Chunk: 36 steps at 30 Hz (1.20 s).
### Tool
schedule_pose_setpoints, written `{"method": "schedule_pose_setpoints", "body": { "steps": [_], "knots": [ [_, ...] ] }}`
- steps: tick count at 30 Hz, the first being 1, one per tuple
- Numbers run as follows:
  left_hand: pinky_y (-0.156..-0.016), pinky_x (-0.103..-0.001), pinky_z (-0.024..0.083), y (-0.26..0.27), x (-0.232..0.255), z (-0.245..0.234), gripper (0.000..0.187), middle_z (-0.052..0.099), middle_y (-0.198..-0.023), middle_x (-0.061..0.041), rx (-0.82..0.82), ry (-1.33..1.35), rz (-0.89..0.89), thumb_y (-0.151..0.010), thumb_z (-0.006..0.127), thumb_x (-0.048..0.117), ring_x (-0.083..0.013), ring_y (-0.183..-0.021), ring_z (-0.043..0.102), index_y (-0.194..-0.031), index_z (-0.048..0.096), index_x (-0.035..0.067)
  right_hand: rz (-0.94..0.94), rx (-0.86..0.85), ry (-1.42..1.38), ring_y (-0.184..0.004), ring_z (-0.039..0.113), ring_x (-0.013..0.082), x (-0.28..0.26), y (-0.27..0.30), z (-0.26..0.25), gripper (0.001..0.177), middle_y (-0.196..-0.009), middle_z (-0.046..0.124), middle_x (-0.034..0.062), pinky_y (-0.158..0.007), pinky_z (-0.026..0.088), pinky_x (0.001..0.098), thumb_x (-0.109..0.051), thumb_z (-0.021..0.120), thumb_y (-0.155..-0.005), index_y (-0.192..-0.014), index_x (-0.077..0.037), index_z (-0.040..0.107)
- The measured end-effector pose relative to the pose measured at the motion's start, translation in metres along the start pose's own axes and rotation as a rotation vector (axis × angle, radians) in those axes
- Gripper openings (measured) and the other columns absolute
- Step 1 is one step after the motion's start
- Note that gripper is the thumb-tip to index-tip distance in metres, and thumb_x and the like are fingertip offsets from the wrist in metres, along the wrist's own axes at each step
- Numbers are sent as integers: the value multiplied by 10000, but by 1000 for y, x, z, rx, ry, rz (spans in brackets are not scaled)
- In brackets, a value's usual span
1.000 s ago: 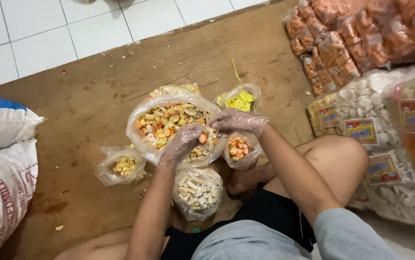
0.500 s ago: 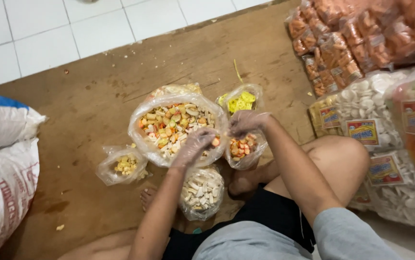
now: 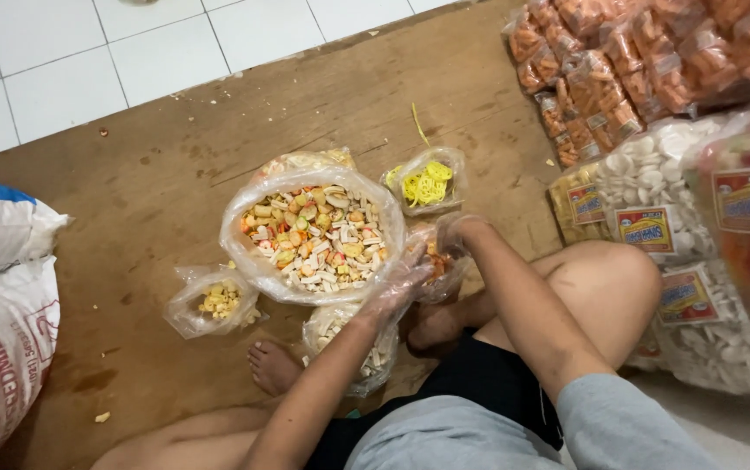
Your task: Manually packing mixed snacks from a large bulk bag into smaller individual plastic bags.
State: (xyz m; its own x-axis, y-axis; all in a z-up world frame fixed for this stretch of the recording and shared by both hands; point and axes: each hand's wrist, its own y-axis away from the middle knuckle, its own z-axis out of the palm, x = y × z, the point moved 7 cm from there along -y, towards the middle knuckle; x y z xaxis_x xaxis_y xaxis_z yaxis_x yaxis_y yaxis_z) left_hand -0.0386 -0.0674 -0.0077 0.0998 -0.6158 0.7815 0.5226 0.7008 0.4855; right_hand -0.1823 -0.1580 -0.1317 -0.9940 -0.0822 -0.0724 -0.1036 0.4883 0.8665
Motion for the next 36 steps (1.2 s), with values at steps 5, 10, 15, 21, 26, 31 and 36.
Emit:
{"method": "schedule_pose_setpoints", "body": {
  "steps": [5, 10, 15, 21, 26, 31, 36],
  "knots": [
    [-840, -368, 635, -33, -56, -32, 735, 591, -1266, -59, -174, 416, -18, -955, 629, 41, -176, -1074, 665, -1620, 323, 114, -34, 128, 18, -1056, 747, 247, 26, -73, 14, 385, -989, 802, 49, -910, 603, 350, -142, 898, -613, -971, -269, 840],
    [-671, -358, 653, -50, -67, -95, 378, 746, -1051, -156, 162, 126, 78, -944, 650, 247, -239, -846, 751, -1269, 631, 54, 21, 279, 18, -1190, 687, 265, -8, 2, -34, 322, -1107, 773, 100, -1035, 534, 425, -355, 675, -884, -1084, -131, 792],
    [-632, -296, 560, -39, -54, -167, 189, 729, -724, -9, 647, -428, 213, -894, 677, 377, -154, -705, 710, -878, 789, 226, -33, 367, 34, -1100, 728, 288, -55, 37, -58, 553, -964, 788, 120, -983, 554, 471, -606, 595, -880, -925, -94, 796],
    [-674, -343, 577, -19, -33, -192, 159, 697, -714, -43, 777, -825, 428, -963, 648, 243, -235, -747, 735, -842, 718, 168, -295, 530, -125, -956, 744, 386, -123, 32, -42, 276, -889, 746, 204, -807, 588, 510, -352, 610, -983, -1008, -104, 729],
    [-647, -382, 595, -16, -43, -204, 132, 688, -771, -65, 826, -1193, 319, -944, 609, 252, -278, -769, 744, -916, 683, 147, -355, 875, 281, -868, 766, 284, -167, 46, -21, 235, -845, 742, 115, -722, 628, 441, -348, 692, -910, -959, -118, 705],
    [-693, -408, 603, -2, -46, -215, 198, 703, -777, -85, 862, -1230, 171, -949, 557, 275, -316, -830, 754, -908, 693, 137, -294, 912, 118, -799, 748, 289, -152, -68, 42, 235, -771, 699, 77, -650, 598, 432, -324, 613, -931, -860, -112, 688],
    [-811, -479, 579, 24, -20, -202, 341, 745, -774, -145, 871, -804, 32, -949, 470, 315, -391, -955, 739, -817, 718, 122, -390, 888, 116, -865, 741, 385, -154, -37, 30, 199, -817, 720, 186, -742, 598, 512, -234, 630, -932, -891, -62, 722]
  ]
}}
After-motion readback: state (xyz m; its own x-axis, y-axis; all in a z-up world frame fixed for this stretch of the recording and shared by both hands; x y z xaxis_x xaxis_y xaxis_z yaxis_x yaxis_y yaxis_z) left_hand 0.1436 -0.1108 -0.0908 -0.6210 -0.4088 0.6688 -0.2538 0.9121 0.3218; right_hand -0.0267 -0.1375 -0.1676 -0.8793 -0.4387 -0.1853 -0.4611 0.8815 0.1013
